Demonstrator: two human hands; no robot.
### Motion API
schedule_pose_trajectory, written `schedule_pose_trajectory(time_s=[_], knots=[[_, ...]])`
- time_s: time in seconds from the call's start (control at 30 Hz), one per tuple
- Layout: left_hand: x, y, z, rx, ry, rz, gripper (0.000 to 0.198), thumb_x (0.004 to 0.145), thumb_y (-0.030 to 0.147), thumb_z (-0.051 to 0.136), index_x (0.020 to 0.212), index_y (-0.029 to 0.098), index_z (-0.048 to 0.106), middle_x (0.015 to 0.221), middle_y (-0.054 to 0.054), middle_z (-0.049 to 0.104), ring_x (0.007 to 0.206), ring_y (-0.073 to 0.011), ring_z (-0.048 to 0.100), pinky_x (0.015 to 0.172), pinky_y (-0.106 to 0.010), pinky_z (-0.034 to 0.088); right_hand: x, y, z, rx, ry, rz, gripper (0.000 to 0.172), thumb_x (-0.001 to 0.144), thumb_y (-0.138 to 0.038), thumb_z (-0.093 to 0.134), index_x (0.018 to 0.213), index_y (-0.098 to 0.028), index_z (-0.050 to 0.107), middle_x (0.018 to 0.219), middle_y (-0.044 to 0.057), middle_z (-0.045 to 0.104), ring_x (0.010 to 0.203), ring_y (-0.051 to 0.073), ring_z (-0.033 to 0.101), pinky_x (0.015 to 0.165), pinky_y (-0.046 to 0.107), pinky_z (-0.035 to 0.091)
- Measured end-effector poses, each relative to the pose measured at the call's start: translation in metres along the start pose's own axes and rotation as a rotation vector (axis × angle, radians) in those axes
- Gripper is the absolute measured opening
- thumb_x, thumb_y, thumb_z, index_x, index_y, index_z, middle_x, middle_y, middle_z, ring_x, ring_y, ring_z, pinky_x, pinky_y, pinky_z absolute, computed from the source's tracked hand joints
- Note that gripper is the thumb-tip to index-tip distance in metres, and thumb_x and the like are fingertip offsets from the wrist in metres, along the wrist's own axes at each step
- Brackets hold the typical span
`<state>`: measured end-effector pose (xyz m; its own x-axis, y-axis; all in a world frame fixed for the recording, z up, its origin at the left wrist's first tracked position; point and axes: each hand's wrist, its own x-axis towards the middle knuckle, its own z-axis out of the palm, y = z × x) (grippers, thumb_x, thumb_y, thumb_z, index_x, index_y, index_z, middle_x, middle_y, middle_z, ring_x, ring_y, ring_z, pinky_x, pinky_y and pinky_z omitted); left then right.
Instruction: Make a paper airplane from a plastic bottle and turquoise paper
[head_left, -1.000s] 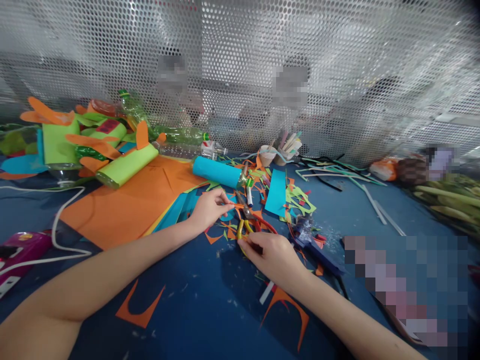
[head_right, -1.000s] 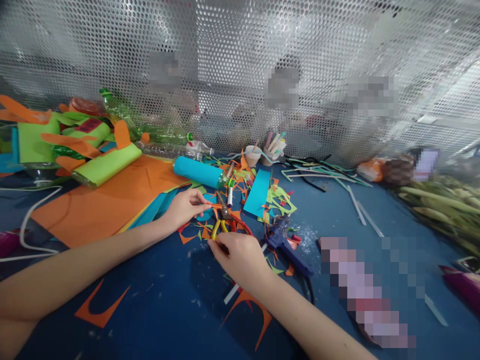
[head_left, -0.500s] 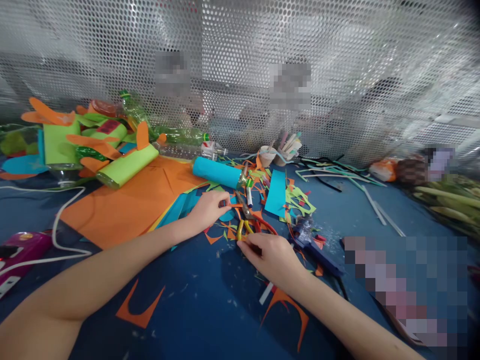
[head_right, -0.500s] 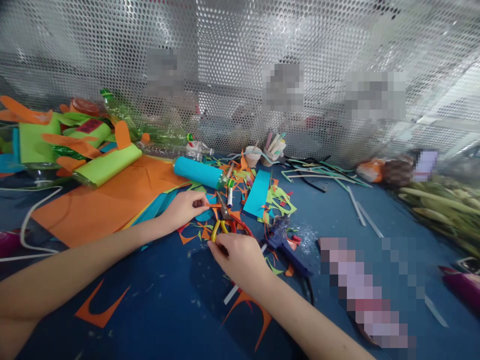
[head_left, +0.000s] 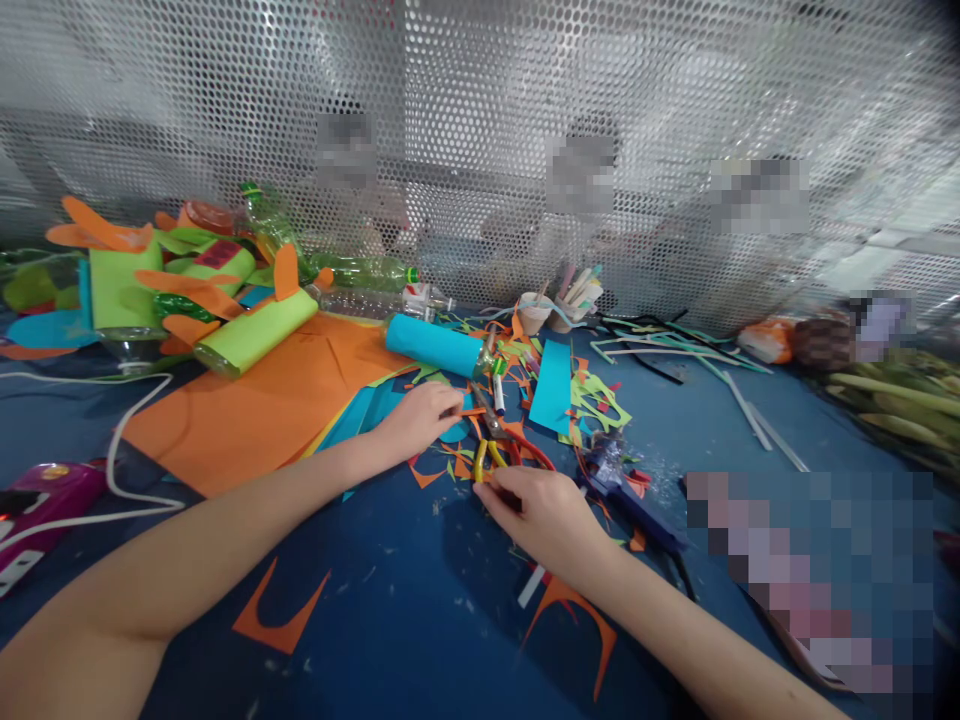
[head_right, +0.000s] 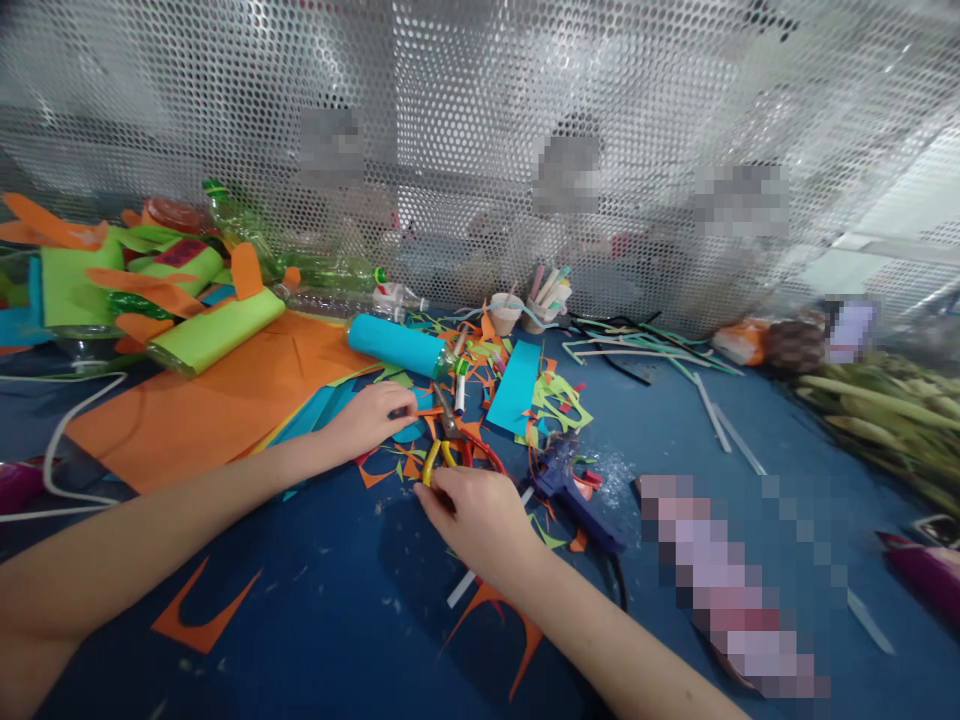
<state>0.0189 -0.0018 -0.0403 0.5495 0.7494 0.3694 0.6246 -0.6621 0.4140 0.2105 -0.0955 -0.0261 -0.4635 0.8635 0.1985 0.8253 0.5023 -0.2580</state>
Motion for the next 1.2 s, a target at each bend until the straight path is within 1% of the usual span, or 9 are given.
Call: schedule_pose_trajectory(time_s=[0.13,0.3,0.43,0.6,0.9,1.0,1.1,1.13,1.2], knots=[[0.001,-0.004,-0.002,-0.073,0.015,-0.111,0.009,0.077,0.018,0.059,0.068,0.018,0.058,0.067,0.0,0.06,0.064,-0.0147,0.053,0.058,-0.025,0.036,0.0,0.0,-0.001,0.007,0.004,-0.008,0.034,0.088,-0.031,0.046,0.056,-0.02,0.047,0.052,-0.003,0.05,0.049,0.01,0.049,0.048,0.022,0.029],[0.002,-0.012,-0.002,-0.191,-0.003,-0.177,0.008,0.075,0.021,0.062,0.068,0.018,0.059,0.068,0.001,0.062,0.064,-0.014,0.056,0.059,-0.024,0.038,0.0,-0.001,-0.001,0.007,-0.012,-0.012,0.034,0.089,-0.031,0.045,0.057,-0.02,0.047,0.052,-0.003,0.05,0.049,0.01,0.049,0.048,0.022,0.029],[0.003,-0.021,-0.002,-0.283,-0.046,-0.209,0.008,0.072,0.024,0.064,0.07,0.018,0.06,0.068,0.0,0.063,0.062,-0.0135,0.057,0.058,-0.024,0.039,0.001,-0.001,-0.001,0.003,-0.035,-0.002,0.035,0.089,-0.033,0.044,0.057,-0.02,0.044,0.053,-0.003,0.05,0.05,0.01,0.05,0.048,0.022,0.029],[0.006,-0.03,-0.002,-0.38,-0.086,-0.243,0.011,0.069,0.025,0.066,0.068,0.017,0.059,0.066,0.0,0.063,0.06,-0.0125,0.057,0.056,-0.022,0.04,0.001,0.0,0.001,-0.002,-0.013,-0.013,0.034,0.088,-0.031,0.046,0.056,-0.02,0.044,0.052,-0.003,0.05,0.05,0.01,0.049,0.048,0.022,0.029],[0.005,-0.03,0.0,-0.427,-0.073,-0.266,0.008,0.068,0.022,0.066,0.068,0.017,0.06,0.065,0.001,0.061,0.06,-0.0121,0.055,0.055,-0.022,0.039,-0.001,0.001,0.001,-0.003,-0.011,-0.019,0.033,0.089,-0.031,0.045,0.058,-0.02,0.047,0.054,-0.003,0.052,0.051,0.011,0.051,0.048,0.022,0.03],[0.006,-0.032,0.0,-0.446,-0.068,-0.273,0.01,0.068,0.023,0.066,0.068,0.017,0.059,0.064,0.001,0.061,0.058,-0.0118,0.054,0.054,-0.022,0.039,0.0,0.0,0.001,0.002,0.0,-0.021,0.033,0.088,-0.03,0.046,0.057,-0.02,0.047,0.053,-0.003,0.051,0.049,0.011,0.05,0.048,0.023,0.029],[0.008,-0.031,-0.004,-0.477,-0.063,-0.271,0.013,0.067,0.025,0.067,0.067,0.016,0.058,0.064,0.001,0.06,0.059,-0.0118,0.054,0.054,-0.022,0.041,0.0,0.0,0.0,0.083,0.037,0.001,0.033,0.088,-0.03,0.047,0.056,-0.02,0.047,0.052,-0.003,0.05,0.049,0.01,0.049,0.048,0.023,0.032],[0.009,-0.028,-0.007,-0.489,-0.062,-0.265,0.014,0.067,0.026,0.068,0.068,0.016,0.058,0.065,0.001,0.06,0.059,-0.0119,0.055,0.055,-0.022,0.042,0.001,0.0,-0.001,0.14,0.071,0.022,0.031,0.088,-0.03,0.048,0.059,-0.02,0.048,0.054,-0.003,0.052,0.05,0.011,0.05,0.05,0.023,0.035],[0.01,-0.018,-0.014,-0.529,-0.079,-0.24,0.015,0.068,0.027,0.068,0.07,0.016,0.058,0.066,0.0,0.061,0.061,-0.0119,0.056,0.056,-0.023,0.043,0.003,0.002,-0.003,0.292,0.196,0.078,0.017,0.087,-0.03,0.051,0.073,-0.021,0.053,0.066,-0.001,0.057,0.059,0.012,0.055,0.057,0.024,0.042]])
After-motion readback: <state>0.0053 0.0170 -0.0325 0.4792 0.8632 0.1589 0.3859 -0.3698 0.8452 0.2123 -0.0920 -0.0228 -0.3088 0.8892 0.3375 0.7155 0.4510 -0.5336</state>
